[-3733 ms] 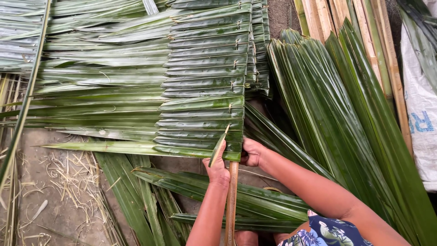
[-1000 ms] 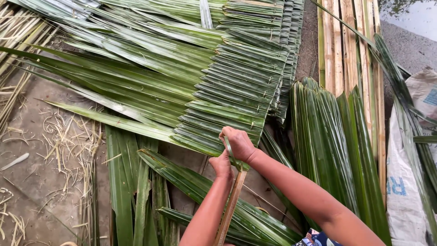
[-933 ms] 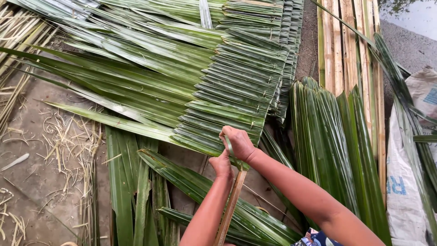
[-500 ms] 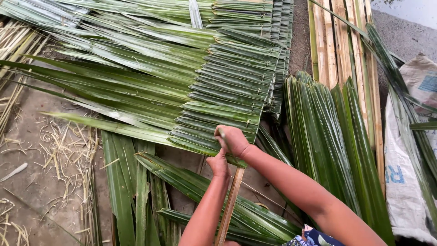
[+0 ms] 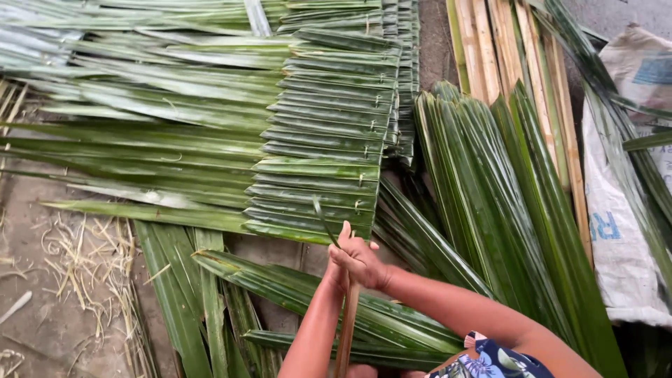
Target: Weaving and pinning palm leaves onto a wooden rod to create a thatched roof panel
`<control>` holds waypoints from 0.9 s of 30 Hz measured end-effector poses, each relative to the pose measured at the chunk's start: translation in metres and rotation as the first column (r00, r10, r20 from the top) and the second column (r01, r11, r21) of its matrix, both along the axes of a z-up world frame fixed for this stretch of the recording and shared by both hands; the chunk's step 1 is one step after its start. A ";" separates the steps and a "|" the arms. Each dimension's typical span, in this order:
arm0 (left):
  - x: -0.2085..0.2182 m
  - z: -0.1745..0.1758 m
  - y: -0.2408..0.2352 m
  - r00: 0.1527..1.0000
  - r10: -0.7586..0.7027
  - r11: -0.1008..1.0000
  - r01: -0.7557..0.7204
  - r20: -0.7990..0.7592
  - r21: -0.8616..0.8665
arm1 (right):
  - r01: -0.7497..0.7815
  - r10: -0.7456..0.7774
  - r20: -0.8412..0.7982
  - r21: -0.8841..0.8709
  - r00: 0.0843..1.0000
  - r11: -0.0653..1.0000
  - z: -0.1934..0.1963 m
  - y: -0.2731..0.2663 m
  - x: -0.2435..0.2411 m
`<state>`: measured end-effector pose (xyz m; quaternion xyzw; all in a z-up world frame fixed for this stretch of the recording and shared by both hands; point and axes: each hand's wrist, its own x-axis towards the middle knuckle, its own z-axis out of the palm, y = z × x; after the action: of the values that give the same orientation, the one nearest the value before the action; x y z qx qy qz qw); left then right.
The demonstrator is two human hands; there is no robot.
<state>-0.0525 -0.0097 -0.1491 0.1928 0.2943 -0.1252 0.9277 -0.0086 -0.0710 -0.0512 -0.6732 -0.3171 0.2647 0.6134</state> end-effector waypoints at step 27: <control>-0.061 0.057 0.006 0.965 -0.241 0.964 0.250 -0.101 0.091 | 0.307 -0.213 0.317 -0.289 0.924 0.907 0.082 -0.133 -0.019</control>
<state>-0.1132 -0.0042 -0.0919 0.2695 0.3150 -0.2322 0.8799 -0.0273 -0.2043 0.0309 -0.8340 -0.2571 0.1325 0.4700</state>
